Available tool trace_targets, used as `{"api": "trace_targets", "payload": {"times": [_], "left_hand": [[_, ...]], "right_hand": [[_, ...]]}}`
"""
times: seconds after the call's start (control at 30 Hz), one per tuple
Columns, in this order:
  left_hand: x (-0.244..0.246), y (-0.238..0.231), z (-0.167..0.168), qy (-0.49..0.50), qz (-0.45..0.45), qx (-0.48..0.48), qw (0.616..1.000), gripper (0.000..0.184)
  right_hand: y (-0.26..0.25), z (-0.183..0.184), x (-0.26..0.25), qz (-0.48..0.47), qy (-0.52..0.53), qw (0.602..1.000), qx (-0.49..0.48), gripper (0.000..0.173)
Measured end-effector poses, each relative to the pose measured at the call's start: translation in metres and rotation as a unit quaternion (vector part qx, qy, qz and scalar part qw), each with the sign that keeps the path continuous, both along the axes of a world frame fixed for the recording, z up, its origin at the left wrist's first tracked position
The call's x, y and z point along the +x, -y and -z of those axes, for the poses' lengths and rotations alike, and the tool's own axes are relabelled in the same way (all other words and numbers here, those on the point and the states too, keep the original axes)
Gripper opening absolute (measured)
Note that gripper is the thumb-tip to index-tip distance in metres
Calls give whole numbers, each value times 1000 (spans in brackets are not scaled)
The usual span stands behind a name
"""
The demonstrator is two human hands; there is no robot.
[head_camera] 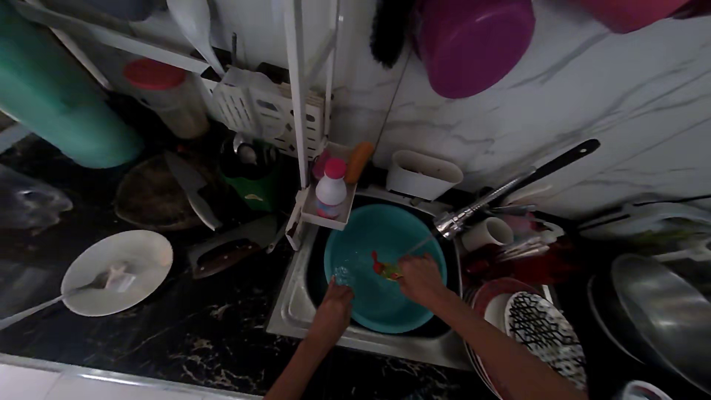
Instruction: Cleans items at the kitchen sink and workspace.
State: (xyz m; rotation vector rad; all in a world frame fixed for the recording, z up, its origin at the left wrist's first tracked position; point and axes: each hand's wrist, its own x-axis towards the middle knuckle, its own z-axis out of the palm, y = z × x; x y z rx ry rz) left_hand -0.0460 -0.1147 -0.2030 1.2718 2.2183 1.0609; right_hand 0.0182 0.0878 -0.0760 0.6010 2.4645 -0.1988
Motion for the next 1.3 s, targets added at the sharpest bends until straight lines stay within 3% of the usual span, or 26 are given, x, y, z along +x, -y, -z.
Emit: {"api": "trace_targets", "payload": {"times": [0.63,0.87,1.03,1.13,1.2,1.3], "left_hand": [[0,-1,-3,4,-3,-19,1000,26],[1,-2,-1,-7,-2,-14,1000,25],[0,-3,0,8,-15,2,1000,26],[4,-9,-19,60,-92,43,993,32],[6,-22,-41,88,-133,65,985,47],[15,-53,-70,137,-171,109,970,87]], "right_hand": [[2,12,19,44,8,998,-38,37],[9,32,45,124,-30,988,-91,41],[12,54,56,233,-180,939,-177,51],[21,72,59,305,-268,871,-278,54],[37,80,59,322,-340,826,-313,53],[69,89,56,291,-438,794,-305,52]]}}
